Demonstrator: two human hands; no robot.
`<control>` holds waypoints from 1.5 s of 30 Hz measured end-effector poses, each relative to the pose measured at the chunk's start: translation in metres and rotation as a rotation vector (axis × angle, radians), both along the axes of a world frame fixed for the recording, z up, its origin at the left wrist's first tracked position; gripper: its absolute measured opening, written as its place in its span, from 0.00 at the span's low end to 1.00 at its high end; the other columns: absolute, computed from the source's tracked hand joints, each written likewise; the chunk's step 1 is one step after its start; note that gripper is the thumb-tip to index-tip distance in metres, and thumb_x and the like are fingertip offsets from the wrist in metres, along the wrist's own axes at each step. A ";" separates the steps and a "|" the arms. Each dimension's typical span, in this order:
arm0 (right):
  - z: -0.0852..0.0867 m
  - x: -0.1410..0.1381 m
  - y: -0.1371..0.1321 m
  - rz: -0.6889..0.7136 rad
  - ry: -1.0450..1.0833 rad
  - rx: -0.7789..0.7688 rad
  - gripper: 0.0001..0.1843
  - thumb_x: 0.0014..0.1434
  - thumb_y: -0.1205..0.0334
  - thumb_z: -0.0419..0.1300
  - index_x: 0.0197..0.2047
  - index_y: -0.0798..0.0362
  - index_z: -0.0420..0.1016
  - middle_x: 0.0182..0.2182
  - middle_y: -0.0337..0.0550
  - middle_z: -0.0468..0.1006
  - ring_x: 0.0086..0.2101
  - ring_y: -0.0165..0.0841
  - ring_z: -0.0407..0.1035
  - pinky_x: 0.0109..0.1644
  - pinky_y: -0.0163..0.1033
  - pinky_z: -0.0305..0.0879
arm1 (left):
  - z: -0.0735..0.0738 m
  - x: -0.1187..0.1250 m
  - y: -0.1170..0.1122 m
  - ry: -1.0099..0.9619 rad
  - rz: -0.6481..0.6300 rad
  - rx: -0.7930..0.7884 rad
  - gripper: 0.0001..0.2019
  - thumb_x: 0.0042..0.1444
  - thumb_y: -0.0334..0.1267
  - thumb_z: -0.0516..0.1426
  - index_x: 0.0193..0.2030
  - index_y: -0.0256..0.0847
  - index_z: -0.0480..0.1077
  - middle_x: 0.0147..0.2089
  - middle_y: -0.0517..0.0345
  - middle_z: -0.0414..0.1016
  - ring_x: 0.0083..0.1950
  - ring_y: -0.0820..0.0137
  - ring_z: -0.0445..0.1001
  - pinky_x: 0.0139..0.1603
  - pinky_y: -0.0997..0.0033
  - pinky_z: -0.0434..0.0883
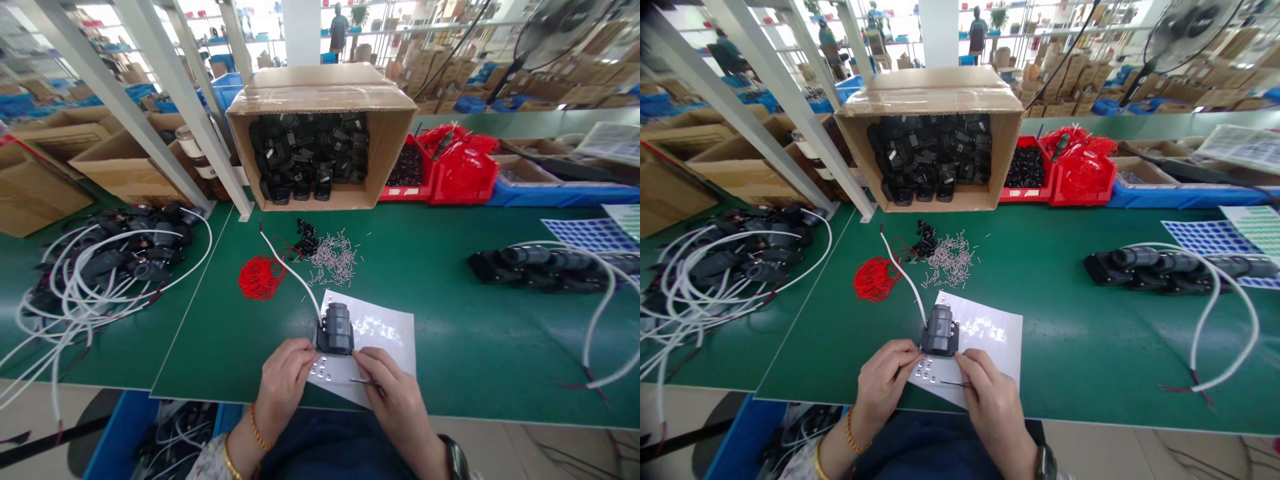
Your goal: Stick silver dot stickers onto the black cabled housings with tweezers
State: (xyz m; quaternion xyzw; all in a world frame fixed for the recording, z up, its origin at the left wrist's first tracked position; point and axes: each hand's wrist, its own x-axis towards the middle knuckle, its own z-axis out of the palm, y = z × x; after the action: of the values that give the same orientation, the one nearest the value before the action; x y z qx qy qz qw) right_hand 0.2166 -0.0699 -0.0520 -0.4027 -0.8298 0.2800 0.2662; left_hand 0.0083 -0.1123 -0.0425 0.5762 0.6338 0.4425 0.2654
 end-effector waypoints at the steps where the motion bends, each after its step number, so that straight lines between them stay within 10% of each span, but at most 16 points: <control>1: -0.001 0.000 0.000 -0.001 -0.001 -0.001 0.19 0.61 0.73 0.45 0.52 0.53 0.68 0.44 0.49 0.74 0.42 0.37 0.72 0.41 0.39 0.74 | -0.001 -0.001 0.000 0.012 -0.031 0.004 0.08 0.56 0.30 0.58 0.36 0.47 0.78 0.36 0.54 0.79 0.37 0.65 0.75 0.42 0.69 0.70; 20: 0.018 -0.011 0.042 -0.065 -0.037 -0.285 0.29 0.51 0.68 0.62 0.58 0.51 0.66 0.54 0.50 0.69 0.53 0.43 0.65 0.57 0.49 0.64 | 0.011 -0.008 0.032 -0.127 -0.114 -0.300 0.14 0.36 0.31 0.69 0.24 0.41 0.67 0.23 0.65 0.65 0.26 0.72 0.62 0.27 0.75 0.57; 25: 0.034 -0.016 0.045 -0.023 -0.180 -0.351 0.55 0.43 0.73 0.67 0.68 0.45 0.42 0.61 0.49 0.60 0.56 0.48 0.60 0.56 0.54 0.63 | 0.031 -0.009 0.046 -0.680 0.123 -0.277 0.24 0.50 0.51 0.61 0.48 0.40 0.62 0.38 0.56 0.71 0.22 0.78 0.60 0.22 0.78 0.57; 31: 0.060 -0.023 0.058 0.212 -0.002 -0.368 0.31 0.49 0.71 0.66 0.56 0.45 0.67 0.50 0.41 0.74 0.48 0.42 0.69 0.51 0.40 0.66 | 0.052 -0.005 0.082 -1.278 0.128 -0.354 0.26 0.55 0.49 0.59 0.54 0.34 0.62 0.37 0.47 0.76 0.17 0.84 0.54 0.16 0.83 0.52; 45: 0.026 -0.013 0.044 0.074 -0.187 -0.273 0.49 0.42 0.73 0.65 0.66 0.48 0.51 0.59 0.49 0.64 0.54 0.47 0.64 0.54 0.50 0.67 | 0.060 0.013 0.066 -0.843 0.233 -0.130 0.25 0.53 0.46 0.59 0.55 0.33 0.66 0.25 0.60 0.70 0.20 0.78 0.58 0.19 0.80 0.55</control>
State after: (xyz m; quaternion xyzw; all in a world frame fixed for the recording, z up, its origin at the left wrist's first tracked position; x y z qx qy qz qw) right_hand 0.2035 -0.0255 -0.0260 -0.4287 -0.8194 0.3610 0.1203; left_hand 0.0214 -0.0468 0.0172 0.2520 0.5576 0.6250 0.4848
